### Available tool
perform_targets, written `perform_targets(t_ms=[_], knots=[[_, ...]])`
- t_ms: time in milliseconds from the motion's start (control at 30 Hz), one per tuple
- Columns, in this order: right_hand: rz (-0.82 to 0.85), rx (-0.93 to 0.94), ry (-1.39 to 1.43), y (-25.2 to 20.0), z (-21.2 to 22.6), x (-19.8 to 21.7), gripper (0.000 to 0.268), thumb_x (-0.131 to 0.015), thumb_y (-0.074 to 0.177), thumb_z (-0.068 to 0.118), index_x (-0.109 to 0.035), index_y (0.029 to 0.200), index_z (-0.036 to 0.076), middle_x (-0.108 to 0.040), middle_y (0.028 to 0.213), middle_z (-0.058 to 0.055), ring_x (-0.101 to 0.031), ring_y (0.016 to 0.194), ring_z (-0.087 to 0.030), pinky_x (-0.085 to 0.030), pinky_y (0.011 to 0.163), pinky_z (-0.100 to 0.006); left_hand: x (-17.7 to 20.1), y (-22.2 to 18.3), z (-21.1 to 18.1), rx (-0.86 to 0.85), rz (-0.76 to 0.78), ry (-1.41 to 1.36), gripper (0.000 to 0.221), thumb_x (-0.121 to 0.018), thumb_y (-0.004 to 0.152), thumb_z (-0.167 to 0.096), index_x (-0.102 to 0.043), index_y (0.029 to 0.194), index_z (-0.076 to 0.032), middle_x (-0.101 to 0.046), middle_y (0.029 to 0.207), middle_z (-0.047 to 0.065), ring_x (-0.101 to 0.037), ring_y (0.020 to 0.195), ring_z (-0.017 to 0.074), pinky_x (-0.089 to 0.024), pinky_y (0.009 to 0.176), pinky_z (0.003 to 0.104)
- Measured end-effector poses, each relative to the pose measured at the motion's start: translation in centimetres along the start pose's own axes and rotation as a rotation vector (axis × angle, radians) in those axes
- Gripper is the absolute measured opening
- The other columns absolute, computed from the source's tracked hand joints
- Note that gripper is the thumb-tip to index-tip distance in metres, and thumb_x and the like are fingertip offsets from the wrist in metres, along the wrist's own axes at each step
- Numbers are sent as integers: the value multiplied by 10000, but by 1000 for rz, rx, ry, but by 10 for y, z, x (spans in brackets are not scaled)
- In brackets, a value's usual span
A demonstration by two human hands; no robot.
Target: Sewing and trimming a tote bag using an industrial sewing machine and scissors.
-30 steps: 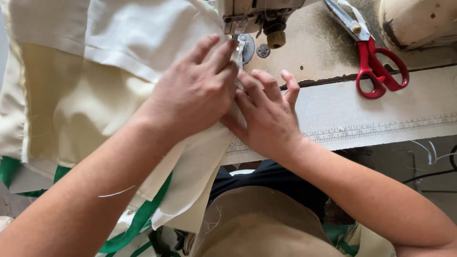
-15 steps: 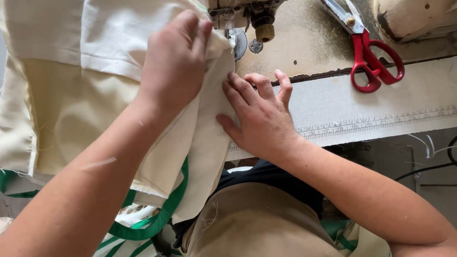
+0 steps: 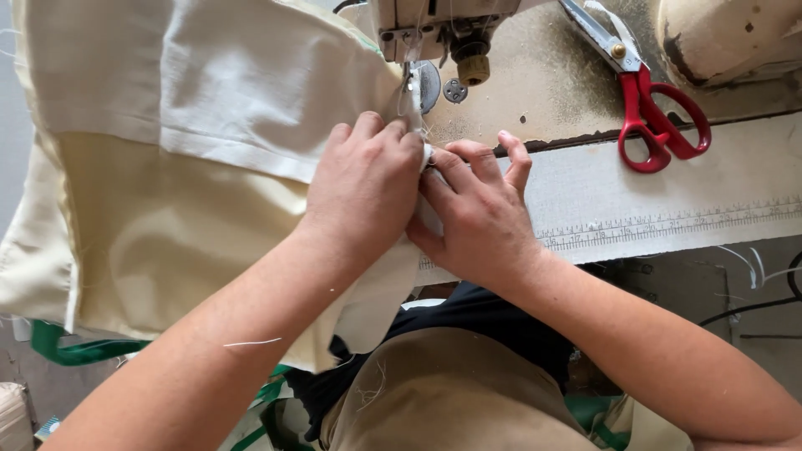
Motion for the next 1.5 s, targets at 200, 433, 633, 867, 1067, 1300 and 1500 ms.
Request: perform_targets(t_ms=[200, 433, 633, 867, 1067, 1300, 1500], knots=[[159, -28, 43, 1, -17, -17, 345, -616, 785, 432, -608, 983, 149, -357, 1338, -60, -319, 1225, -290, -191, 963, -585, -2, 17, 13, 56, 286, -155, 336, -593, 628, -153, -581, 964, -153, -522, 1032, 121, -381, 1005, 356, -222, 776, 532], [324, -26, 152, 9, -23, -34, 638, -615, 732, 515, -518, 1167, 58, -436, 1351, -157, -320, 1289, -362, 56, 976, -686, -15, 11, 26, 92, 654, -180, 458, -466, 722, -302, -519, 1175, -350, -289, 1386, 218, -321, 1155, 384, -271, 816, 606], [346, -68, 159, 7, -26, -39, 654, -636, 702, 495, -477, 1165, 61, -379, 1371, -130, -320, 1269, -365, 52, 953, -718, 14, 23, 41, 348, 778, -640, 538, -422, 772, -483, -428, 1168, -119, -535, 1168, 120, -493, 1038, 310, -346, 875, 444], [341, -128, 232, 17, -29, -38, 846, -767, 629, 449, -280, 1215, 80, -476, 1306, -135, -388, 1241, -345, 59, 971, -696, -19, 26, 67, 22, 245, 73, 470, -442, 874, -423, -463, 1273, -177, -476, 1323, 90, -436, 1044, 331, -254, 779, 447], [400, -76, 94, 27, -29, -44, 790, -563, 742, 611, -413, 1324, 97, -451, 1317, -90, -357, 1236, -287, 35, 965, -712, -36, 32, 81, 279, 664, 186, 756, -254, 817, -716, -274, 1417, -256, -472, 1216, 138, -332, 1116, 329, -229, 851, 483], [355, -82, 73, 25, -29, -44, 774, -576, 735, 563, -437, 1300, 51, -452, 1321, -101, -353, 1249, -296, 35, 977, -696, -46, 30, 87, 251, 628, 205, 790, -238, 796, -749, -268, 1413, -256, -398, 1240, 100, -284, 1124, 315, -200, 842, 470], [355, -119, 55, 21, -28, -48, 770, -588, 667, 481, -434, 1290, 56, -431, 1339, -99, -346, 1240, -306, 28, 965, -709, -22, 21, 54, -106, 29, -45, 314, -529, 859, -264, -599, 1110, -89, -501, 1201, 85, -433, 1097, 261, -345, 895, 451]])
Point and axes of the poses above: each hand's wrist, its own y-axis towards the middle knuckle, its own x-axis out of the back of the hand, z = x × y, the point moved 7 cm from there along y, towards the middle knuckle
